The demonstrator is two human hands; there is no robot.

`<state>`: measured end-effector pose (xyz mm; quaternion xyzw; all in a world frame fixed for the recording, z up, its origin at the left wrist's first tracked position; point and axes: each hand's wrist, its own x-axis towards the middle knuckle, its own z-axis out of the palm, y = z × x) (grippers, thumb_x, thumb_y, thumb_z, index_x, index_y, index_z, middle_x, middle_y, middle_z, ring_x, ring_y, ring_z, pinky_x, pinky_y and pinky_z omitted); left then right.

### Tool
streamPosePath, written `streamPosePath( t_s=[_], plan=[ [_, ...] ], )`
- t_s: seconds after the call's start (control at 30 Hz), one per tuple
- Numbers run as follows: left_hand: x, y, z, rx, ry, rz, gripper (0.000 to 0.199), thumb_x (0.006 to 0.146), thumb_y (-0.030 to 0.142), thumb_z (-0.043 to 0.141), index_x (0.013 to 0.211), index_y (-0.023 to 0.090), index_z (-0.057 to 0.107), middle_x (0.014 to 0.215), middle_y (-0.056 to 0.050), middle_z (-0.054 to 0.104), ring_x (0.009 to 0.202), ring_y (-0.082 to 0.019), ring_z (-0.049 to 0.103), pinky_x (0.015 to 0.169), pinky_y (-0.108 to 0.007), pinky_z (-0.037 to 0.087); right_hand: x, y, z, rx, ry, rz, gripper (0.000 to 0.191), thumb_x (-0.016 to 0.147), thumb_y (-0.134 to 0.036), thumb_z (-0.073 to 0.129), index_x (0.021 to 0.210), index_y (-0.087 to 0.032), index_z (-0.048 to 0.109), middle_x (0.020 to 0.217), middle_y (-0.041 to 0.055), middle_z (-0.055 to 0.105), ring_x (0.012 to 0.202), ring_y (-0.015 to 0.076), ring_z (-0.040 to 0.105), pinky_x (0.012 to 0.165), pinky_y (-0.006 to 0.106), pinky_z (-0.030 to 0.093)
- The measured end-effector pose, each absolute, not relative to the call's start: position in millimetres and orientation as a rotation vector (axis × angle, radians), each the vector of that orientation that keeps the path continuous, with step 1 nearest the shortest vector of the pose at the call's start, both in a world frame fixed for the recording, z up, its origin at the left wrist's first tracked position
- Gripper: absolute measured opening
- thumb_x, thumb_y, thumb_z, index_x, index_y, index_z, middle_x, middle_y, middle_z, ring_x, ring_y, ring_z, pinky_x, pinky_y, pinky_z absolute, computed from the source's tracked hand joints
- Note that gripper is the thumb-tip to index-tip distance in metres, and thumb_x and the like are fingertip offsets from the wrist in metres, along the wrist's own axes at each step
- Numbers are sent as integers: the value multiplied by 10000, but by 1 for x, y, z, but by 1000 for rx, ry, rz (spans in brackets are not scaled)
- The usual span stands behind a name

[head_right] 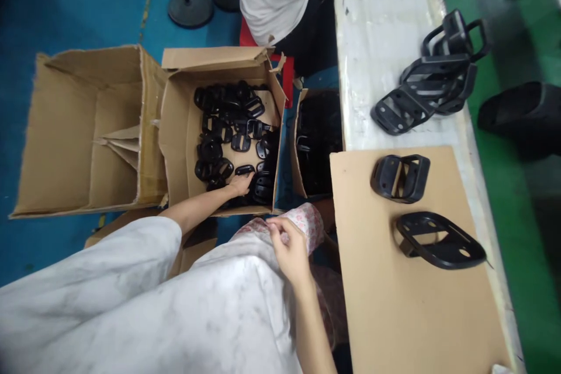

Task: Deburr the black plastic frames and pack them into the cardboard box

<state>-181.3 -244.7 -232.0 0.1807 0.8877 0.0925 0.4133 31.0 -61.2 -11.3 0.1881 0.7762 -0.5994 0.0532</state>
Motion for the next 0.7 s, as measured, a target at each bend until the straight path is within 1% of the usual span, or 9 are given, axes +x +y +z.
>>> streamPosePath(
  t_s=[0.07, 0.13, 0.23, 0.3, 0.4, 0.5, 0.53, 0.6, 0.7],
  plan=[
    [-190, -249, -229, 422, 2230, 233, 803, 743, 246, 766, 1486, 124, 487, 1366, -263, 645, 1259, -382, 644, 1084, -481, 479, 6, -75, -36, 505, 2327, -1844, 241, 1005, -355, 558, 1106, -223, 733, 1048, 69, 760, 954, 217, 712, 888, 364, 575],
    [-198, -260, -222, 402, 2246, 262, 687, 754, 246, 746, 1411, 143, 575, 1284, -226, 701, 1183, -374, 691, 1028, -449, 521, -12, -85, -56, 456, 2346, -1840, 257, 997, -329, 541, 1159, -212, 704, 1166, 92, 734, 1022, 215, 709, 922, 365, 585],
    [-206, -281, -203, 441, 2281, 375, 626, 788, 290, 711, 1394, 167, 615, 1322, -179, 702, 1231, -356, 670, 1055, -407, 510, -26, -93, -75, 419, 2391, -1754, 324, 984, -294, 512, 1267, -203, 640, 1289, 119, 677, 1074, 206, 702, 949, 356, 597],
    [-207, -292, -190, 486, 2279, 461, 606, 808, 297, 676, 1401, 180, 622, 1354, -140, 697, 1269, -320, 651, 1090, -363, 485, -31, -95, -79, 409, 2404, -1654, 352, 988, -270, 482, 1306, -194, 613, 1305, 129, 660, 1102, 206, 696, 976, 355, 591],
    [-207, -297, -179, 530, 2216, 525, 504, 794, 273, 653, 1291, 209, 706, 1195, -88, 770, 1149, -278, 712, 1028, -315, 514, -44, -101, -81, 375, 2414, -1433, 357, 1000, -231, 466, 1319, -170, 614, 1315, 144, 648, 1210, 230, 652, 1090, 381, 523],
    [-206, -295, -174, 514, 2186, 508, 371, 746, 288, 688, 1097, 197, 767, 1018, -113, 793, 1025, -319, 743, 935, -354, 545, -74, -114, -91, 302, 2378, -1159, 460, 957, -204, 595, 1415, -170, 571, 1434, 166, 576, 1348, 294, 558, 1187, 445, 420],
    [-204, -296, -173, 496, 2195, 502, 359, 732, 298, 703, 1070, 192, 763, 1026, -130, 789, 1035, -338, 737, 930, -370, 542, -86, -119, -98, 288, 2351, -1067, 527, 927, -188, 652, 1444, -175, 552, 1479, 178, 541, 1381, 324, 526, 1194, 481, 403],
    [-195, -302, -170, 447, 2223, 509, 416, 722, 315, 718, 1120, 193, 730, 1083, -149, 779, 1062, -355, 727, 930, -385, 535, -110, -124, -113, 302, 2285, -886, 616, 867, -145, 737, 1452, -169, 545, 1545, 204, 472, 1436, 386, 454, 1194, 565, 375],
    [-170, -322, -165, 341, 2245, 563, 525, 730, 299, 708, 1241, 197, 644, 1038, -130, 778, 973, -331, 743, 877, -382, 543, -129, -125, -137, 323, 2172, -692, 560, 916, -228, 747, 1438, -180, 549, 1565, 167, 459, 1427, 375, 463, 1164, 618, 406]
  ],
)
